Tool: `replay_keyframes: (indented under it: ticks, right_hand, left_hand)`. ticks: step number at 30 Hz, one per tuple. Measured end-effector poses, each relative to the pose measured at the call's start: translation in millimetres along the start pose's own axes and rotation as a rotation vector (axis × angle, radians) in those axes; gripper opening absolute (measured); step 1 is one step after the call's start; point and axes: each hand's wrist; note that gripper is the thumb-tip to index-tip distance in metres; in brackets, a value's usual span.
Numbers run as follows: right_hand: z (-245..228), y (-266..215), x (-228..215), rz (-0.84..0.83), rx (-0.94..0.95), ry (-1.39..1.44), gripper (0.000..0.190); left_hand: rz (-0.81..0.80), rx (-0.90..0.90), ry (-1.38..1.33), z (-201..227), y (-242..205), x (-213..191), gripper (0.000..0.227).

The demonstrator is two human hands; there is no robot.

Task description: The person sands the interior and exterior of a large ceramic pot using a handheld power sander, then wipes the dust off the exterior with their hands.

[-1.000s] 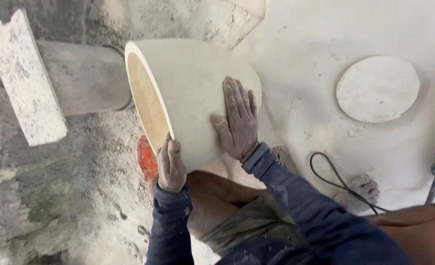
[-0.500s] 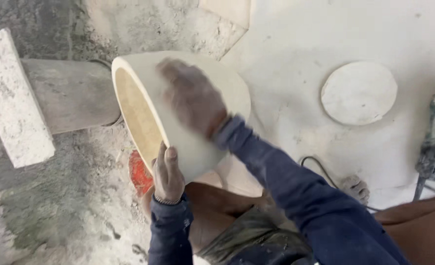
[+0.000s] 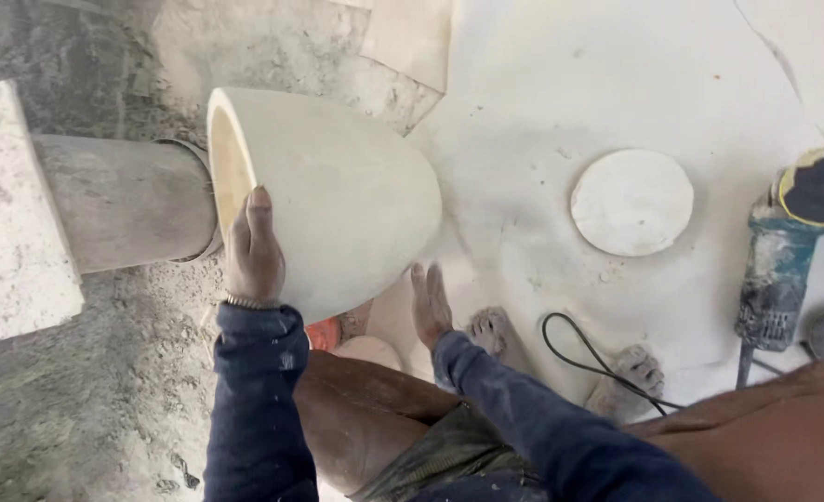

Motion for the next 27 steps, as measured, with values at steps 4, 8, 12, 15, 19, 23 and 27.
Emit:
replay_keyframes:
  ticks: [4,8,12,15,19,23,27]
  right_hand:
    - [-45,38,12,0.405,-0.159,0.051,0.082]
    - [-100,26,29,0.828,-1.147,-0.515,0.08]
    - [-125,69,-8,0.769,-1.265,-0.653,0.064]
    - [-91,48,25,0.678,-1.431,-0.66,0.055]
    - [-119,33,29,0.603,-1.521,-0.696,0.057]
    - [-138,29,22,0.7,-1.076,-0.628,0.063]
    - [-31,10,38,0.642,-1.644,-0.828,0.051]
  left_hand:
    - [-0.047,-0.03,-0.02,-15,15,-22,0.068]
    - [0.087,-0.108,-0.528,-46,13,-4,0.05]
    - [-0.146,-0.072,-0.576,-84,30,-11,0.064]
    - [-0.188,-0.085,-0.717,-115,39,-11,0.051]
    - [-0.181,-0.341,-0.943,-127,45,-15,0.045]
    - [-0.468,-0.364,-1.595,46,-6,-10,0.09]
    - [-0.473,-0.347,-1.353,37,7,-13,0.11]
Point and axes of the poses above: each hand's wrist, its own y-axis towards the middle knuckle, its own x-axis out of the palm, z = x × y, and after that the axes turned 13 degrees about -y, right-handed
